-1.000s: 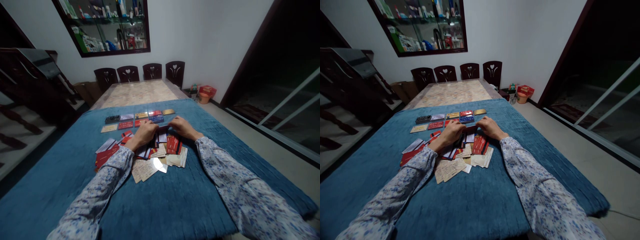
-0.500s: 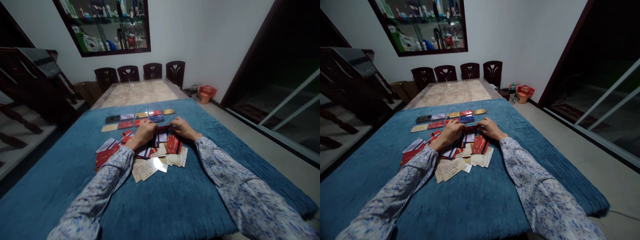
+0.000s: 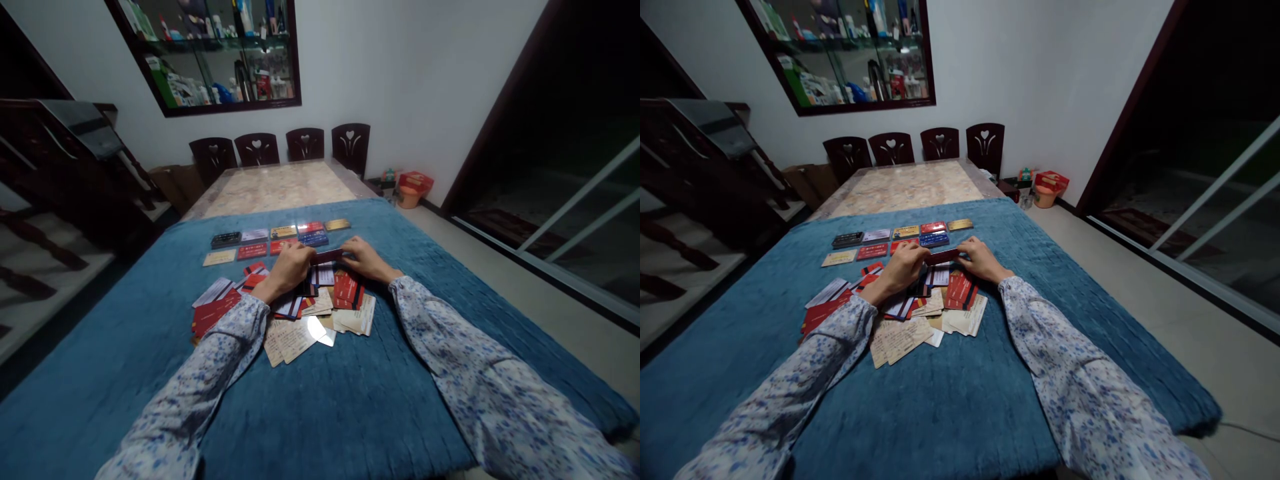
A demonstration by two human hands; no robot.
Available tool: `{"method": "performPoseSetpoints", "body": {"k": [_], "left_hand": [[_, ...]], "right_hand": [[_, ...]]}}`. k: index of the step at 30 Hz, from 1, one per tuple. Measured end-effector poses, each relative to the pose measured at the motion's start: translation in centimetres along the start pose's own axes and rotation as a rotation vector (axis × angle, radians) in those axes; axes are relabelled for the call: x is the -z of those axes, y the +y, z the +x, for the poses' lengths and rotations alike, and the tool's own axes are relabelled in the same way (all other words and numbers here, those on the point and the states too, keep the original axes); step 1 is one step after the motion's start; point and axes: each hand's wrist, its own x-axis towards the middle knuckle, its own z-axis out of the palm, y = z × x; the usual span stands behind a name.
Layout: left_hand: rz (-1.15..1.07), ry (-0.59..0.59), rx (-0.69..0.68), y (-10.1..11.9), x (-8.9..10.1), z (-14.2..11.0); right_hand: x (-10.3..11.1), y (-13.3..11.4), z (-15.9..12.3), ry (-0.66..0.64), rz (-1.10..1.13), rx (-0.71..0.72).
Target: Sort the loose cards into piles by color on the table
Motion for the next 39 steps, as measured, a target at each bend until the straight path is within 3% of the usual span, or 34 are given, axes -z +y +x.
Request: {"method": "performPoseSetpoints", "body": {"k": [7, 16, 28, 39], "left_hand": [[-0.042, 0.001, 0.034, 0.2, 0.2, -0.1], [-0.037, -0.047, 0.032, 0.6, 0.1, -0.2], [-0.107, 0.111, 0.017, 0.8, 0.1, -0.2], [-0.154, 0.187, -0.038, 1.9, 0.7, 0.1]], "right_hand": [[0.6, -1.0, 0.3, 0.181, 0.098, -0.062], [0.8, -1.9, 0.8, 0.229, 0.107, -0.028], [1.7, -3.8, 1.2, 0.169, -0.284, 0.123], [2.3, -4.9, 1.4, 0.111, -0.333, 0.163]]}}
